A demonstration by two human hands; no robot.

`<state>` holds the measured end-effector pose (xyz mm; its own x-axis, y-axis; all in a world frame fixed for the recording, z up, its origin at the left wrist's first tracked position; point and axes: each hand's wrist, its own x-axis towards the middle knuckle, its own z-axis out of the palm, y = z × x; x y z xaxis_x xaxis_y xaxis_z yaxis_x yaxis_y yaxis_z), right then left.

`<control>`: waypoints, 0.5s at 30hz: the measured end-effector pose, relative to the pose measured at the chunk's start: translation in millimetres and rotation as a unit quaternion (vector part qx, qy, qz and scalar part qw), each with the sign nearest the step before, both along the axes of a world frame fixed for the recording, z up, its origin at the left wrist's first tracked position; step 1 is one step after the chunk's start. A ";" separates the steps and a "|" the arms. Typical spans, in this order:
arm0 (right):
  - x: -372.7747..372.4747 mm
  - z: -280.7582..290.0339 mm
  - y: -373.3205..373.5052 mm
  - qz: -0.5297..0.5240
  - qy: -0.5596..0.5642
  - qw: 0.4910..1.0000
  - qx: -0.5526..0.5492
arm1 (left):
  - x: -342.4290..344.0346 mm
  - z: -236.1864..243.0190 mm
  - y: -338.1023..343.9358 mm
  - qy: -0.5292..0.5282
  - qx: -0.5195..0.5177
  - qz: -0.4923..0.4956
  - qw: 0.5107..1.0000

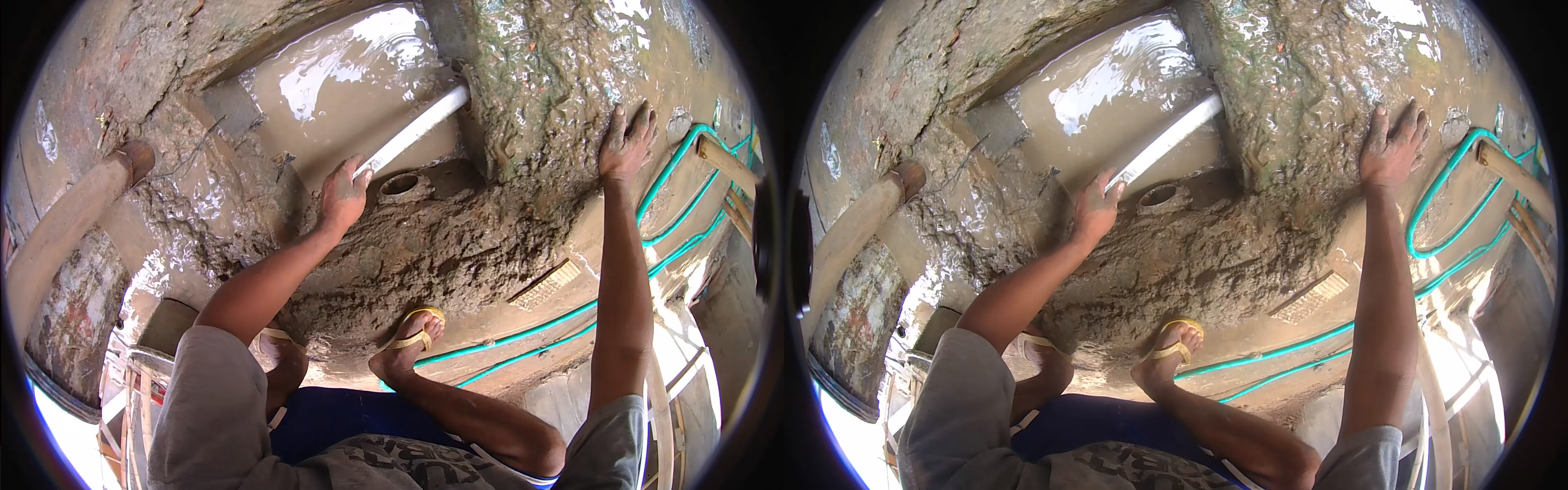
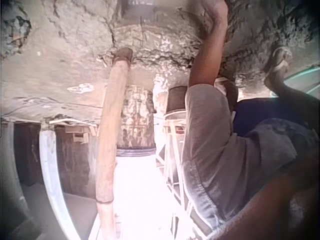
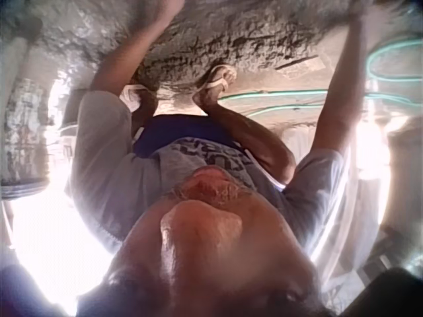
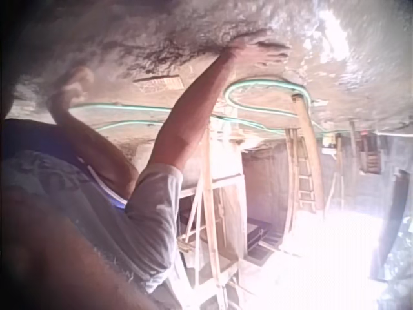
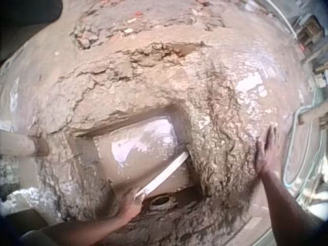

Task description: The person cleans a square drainage pit in a wet concrete floor by scooping out water with a small bowl and scraping the inner walls with a piece of wood.

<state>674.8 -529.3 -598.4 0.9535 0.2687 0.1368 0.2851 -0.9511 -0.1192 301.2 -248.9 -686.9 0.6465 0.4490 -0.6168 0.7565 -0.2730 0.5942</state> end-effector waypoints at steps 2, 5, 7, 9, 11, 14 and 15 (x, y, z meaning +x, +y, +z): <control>0.1 -0.7 0.4 0.001 0.003 1.000 -0.001 | 0.4 -2.0 3.1 0.025 -0.052 -0.022 0.998; 2.3 0.6 -3.5 0.003 0.005 1.000 -0.003 | 29.7 -32.0 -2.9 0.008 -0.074 -0.029 0.997; 2.5 2.0 -3.4 0.004 0.006 1.000 -0.005 | 46.4 -74.8 -8.3 -0.062 -0.076 -0.048 0.994; 1.6 0.7 2.3 -0.001 0.009 1.000 -0.002 | 68.7 -122.0 -10.8 -0.084 -0.087 -0.073 0.990; -0.7 3.3 0.8 -0.007 0.012 1.000 -0.012 | 117.9 -118.4 -16.8 -0.080 -0.134 -0.122 0.980; -2.2 1.0 5.9 -0.005 0.016 1.000 -0.018 | 164.7 -129.5 -32.2 -0.070 -0.110 -0.170 0.977; -1.4 3.1 3.0 -0.007 0.012 1.000 -0.026 | 183.7 -119.9 -37.8 -0.027 -0.130 -0.169 0.977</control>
<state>673.4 -526.4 -595.4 0.9599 0.2620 0.1003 0.2700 -0.9598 -0.0770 484.9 -286.7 -806.8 0.7650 0.0378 -0.6429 0.6156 -0.3362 0.7127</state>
